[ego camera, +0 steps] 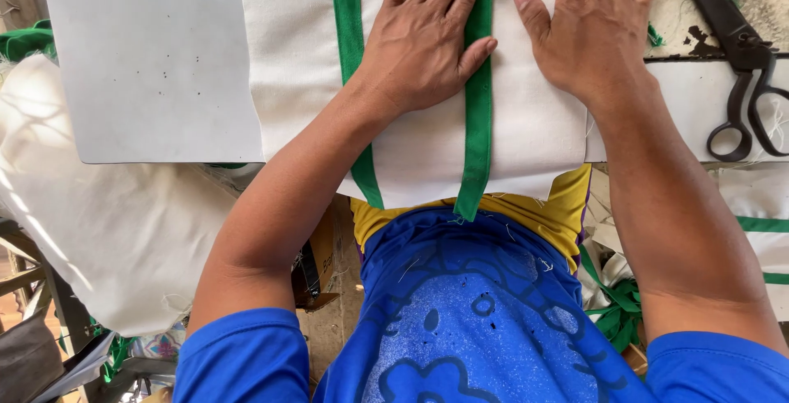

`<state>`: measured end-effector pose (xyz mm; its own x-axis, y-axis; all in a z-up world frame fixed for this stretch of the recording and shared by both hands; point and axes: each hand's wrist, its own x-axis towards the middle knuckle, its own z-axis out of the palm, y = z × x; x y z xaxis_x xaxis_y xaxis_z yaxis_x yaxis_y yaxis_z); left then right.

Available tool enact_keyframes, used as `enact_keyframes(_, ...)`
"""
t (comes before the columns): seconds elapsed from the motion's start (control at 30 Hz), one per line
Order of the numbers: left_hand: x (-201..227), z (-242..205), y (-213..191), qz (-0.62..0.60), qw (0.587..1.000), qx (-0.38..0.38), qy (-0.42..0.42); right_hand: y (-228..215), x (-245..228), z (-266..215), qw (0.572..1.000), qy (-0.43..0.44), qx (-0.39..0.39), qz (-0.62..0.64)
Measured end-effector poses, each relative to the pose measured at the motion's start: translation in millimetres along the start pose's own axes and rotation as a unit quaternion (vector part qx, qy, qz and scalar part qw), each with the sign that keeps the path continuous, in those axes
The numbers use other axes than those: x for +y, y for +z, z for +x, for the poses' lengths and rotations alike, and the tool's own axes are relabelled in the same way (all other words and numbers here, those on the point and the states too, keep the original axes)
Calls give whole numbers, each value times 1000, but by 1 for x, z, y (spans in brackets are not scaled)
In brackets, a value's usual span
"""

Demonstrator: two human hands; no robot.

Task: Sewing green straps onto white fabric bags using an industrial sewing machine

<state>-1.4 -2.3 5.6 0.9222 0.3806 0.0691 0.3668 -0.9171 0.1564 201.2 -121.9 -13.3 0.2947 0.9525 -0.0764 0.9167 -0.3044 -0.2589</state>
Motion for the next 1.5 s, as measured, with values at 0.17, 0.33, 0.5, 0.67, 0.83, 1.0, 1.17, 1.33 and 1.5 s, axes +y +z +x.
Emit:
enact_keyframes(0.17, -2, 0, 0, -21, 999, 26, 10, 6, 6, -1, 1000, -10, 9, 2)
enact_keyframes(0.33, -1, 3, -2, -26, 1000, -6, -10, -3, -1, -13, 999, -8, 45, 12)
enact_keyframes(0.5, -1, -1, 0, -22, 1000, 4, 6, -22, -23, -96, 993, -62, 91, 47)
enact_keyframes(0.67, -4, 0, -2, -23, 1000, 12, 15, -19, -63, -145, 962, -167, 197, 87)
enact_keyframes(0.83, -2, -11, 0, 35, 997, 67, 21, 1, -93, -185, 951, -128, 101, 263)
enact_keyframes(1.0, 63, -112, -59, -290, 956, -33, 19, 50, -74, -208, 945, 42, -11, 323)
enact_keyframes(1.17, 84, -209, 73, -578, 724, -335, -174, 84, -68, -223, 899, 173, -114, 387)
enact_keyframes(1.33, 114, -200, 119, -917, 300, 94, -246, 104, -77, -232, 820, 139, -55, 553)
enact_keyframes(1.5, 159, -219, 155, -919, 206, 189, -278, 110, -85, -239, 807, 146, -29, 572)
